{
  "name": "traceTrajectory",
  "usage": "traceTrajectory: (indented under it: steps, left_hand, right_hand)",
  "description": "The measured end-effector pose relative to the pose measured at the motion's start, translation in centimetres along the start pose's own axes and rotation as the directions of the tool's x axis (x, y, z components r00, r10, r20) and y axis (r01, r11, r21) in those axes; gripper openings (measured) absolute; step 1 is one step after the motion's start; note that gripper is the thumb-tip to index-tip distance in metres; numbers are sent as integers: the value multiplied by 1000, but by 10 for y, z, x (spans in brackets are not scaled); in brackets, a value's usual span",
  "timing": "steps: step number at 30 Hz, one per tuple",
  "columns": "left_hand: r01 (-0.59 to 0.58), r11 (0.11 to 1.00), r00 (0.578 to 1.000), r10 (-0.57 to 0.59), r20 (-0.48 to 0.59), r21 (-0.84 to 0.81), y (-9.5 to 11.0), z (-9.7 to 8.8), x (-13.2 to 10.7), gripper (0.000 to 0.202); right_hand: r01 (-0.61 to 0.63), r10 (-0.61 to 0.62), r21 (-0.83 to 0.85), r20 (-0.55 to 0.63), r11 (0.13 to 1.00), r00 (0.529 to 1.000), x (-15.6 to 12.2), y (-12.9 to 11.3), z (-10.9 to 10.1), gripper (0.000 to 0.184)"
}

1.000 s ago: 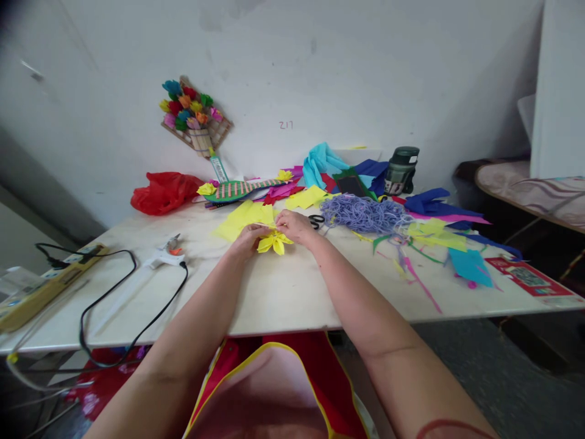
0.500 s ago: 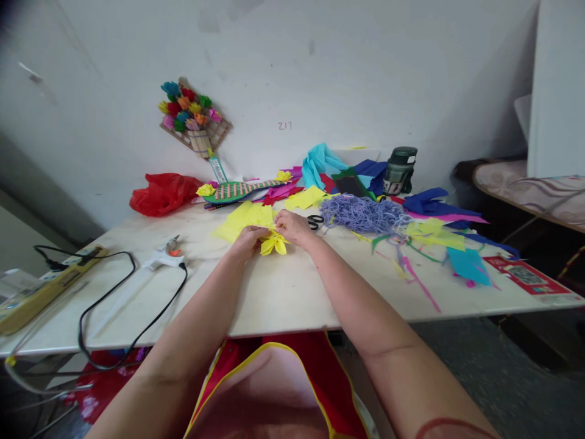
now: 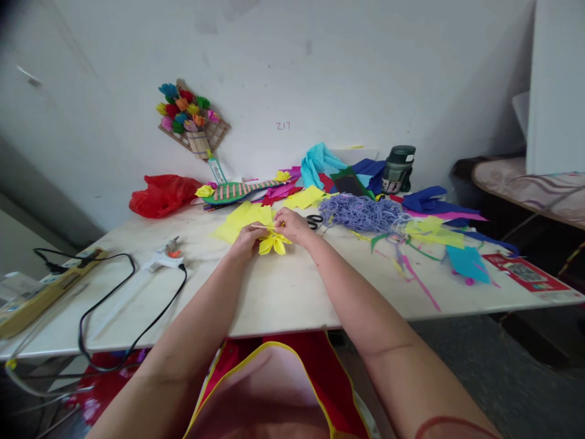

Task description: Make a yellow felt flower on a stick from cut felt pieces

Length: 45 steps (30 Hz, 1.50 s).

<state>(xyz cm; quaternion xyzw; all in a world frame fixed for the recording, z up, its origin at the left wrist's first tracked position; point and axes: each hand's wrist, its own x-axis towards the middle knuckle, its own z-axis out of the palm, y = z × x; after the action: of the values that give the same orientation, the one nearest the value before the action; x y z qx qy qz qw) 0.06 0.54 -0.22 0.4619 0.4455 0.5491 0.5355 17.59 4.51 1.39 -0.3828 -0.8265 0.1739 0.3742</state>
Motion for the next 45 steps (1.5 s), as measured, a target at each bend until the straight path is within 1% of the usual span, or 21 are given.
traceTrajectory:
  steps: [7, 13, 16, 19, 22, 27, 31, 33, 38, 42, 45]
  left_hand:
    - [9, 1000, 1000, -9, 4, 1, 0, 0, 0, 19]
    - [50, 999, 999, -50, 1, 15, 3, 2, -2, 16]
    - [49, 998, 999, -49, -2, 30, 2, 1, -2, 14]
    - [43, 999, 999, -43, -11, 28, 2, 1, -1, 13]
    - [61, 998, 998, -61, -9, 18, 3, 1, -1, 15]
    - [68, 998, 997, -67, 31, -5, 4, 2, -3, 22]
    - [32, 999, 999, -32, 17, 10, 0, 1, -1, 37]
    - [21, 1000, 999, -21, 26, 19, -4, 0, 2, 41]
    - [10, 1000, 999, -10, 34, -4, -10, -3, 7, 45]
    - [-3, 999, 996, 7, 91, -47, -7, -3, 4, 46]
    - [-1, 998, 994, 8, 107, -70, -3, -2, 2, 44]
  right_hand:
    - [-6, 6, 51, -8, 999, 1000, 0, 1, 3, 14]
    - [9, -9, 17, -33, 1000, 999, -1, -1, 5, 13]
    - [-4, 4, -2, -38, 1000, 999, -2, -3, 4, 13]
    - [10, -11, -8, -49, 1000, 999, -3, -4, 3, 12]
    - [18, -19, -9, -54, 1000, 998, -3, -3, 2, 11]
    - [-25, 26, 19, -54, 1000, 998, -2, -2, 2, 13]
    - [-21, 25, 59, -73, 998, 997, -1, 0, 3, 14]
    - [-16, 22, 72, -75, 997, 997, -1, 1, 3, 15]
    - [-10, 13, 90, -39, 996, 999, -1, 3, 2, 16]
    - [7, -8, 103, 2, 995, 1000, -1, 3, -1, 12]
    - [41, -44, 90, 26, 995, 999, -1, 3, -4, 10]
